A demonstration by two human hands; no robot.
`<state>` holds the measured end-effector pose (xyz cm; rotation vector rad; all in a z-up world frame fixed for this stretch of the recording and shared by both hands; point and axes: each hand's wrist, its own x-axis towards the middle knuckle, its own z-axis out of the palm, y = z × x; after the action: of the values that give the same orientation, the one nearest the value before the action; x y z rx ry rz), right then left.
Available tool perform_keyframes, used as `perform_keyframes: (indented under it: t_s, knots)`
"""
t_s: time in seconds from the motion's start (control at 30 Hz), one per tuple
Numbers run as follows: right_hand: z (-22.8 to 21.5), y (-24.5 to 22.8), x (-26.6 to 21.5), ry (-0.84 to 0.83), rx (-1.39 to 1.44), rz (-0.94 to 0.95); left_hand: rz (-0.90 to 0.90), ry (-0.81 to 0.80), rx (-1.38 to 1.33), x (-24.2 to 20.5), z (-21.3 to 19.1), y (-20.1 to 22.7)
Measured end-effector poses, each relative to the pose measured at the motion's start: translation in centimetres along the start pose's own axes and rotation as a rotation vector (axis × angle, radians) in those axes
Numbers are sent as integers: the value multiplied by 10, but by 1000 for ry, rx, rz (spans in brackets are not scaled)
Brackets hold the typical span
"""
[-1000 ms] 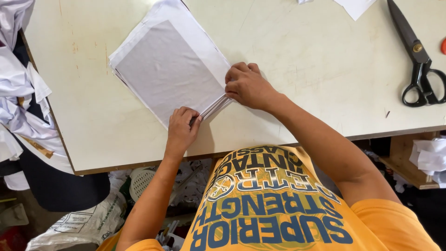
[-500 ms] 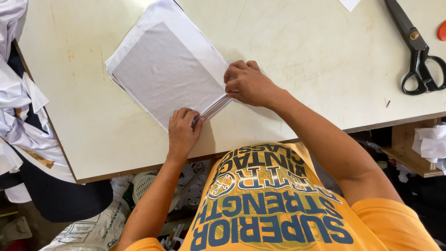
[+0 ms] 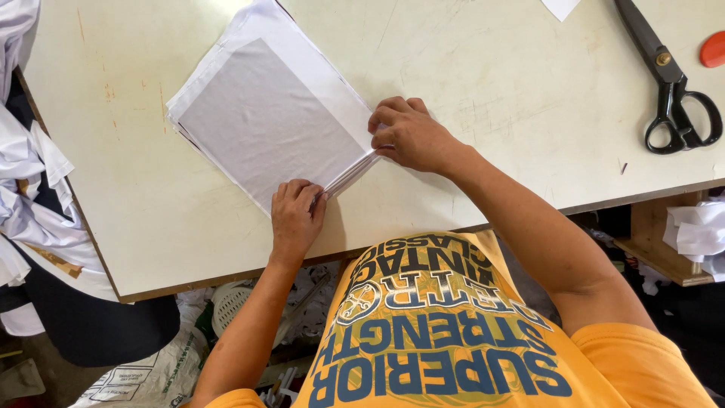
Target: The person folds white and maroon fabric pieces on a table, aligning edges and stacking them. They then place a beige patterned fabric on top of the stack and smooth it down.
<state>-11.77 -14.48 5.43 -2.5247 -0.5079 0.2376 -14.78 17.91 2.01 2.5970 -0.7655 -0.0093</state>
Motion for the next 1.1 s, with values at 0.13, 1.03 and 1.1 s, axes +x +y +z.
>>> perform_keyframes:
  t_s: [0.13,1.03,1.1]
  knots:
    - [0,1,0,6,-3,1,-9,-2,0,0,0,0]
    - [4,3,16,-99,-34,52,-120,-46,-67,4,1,-3]
    - [3,2,15,-103,-19,56,-115,-46,-66,4,1,-4]
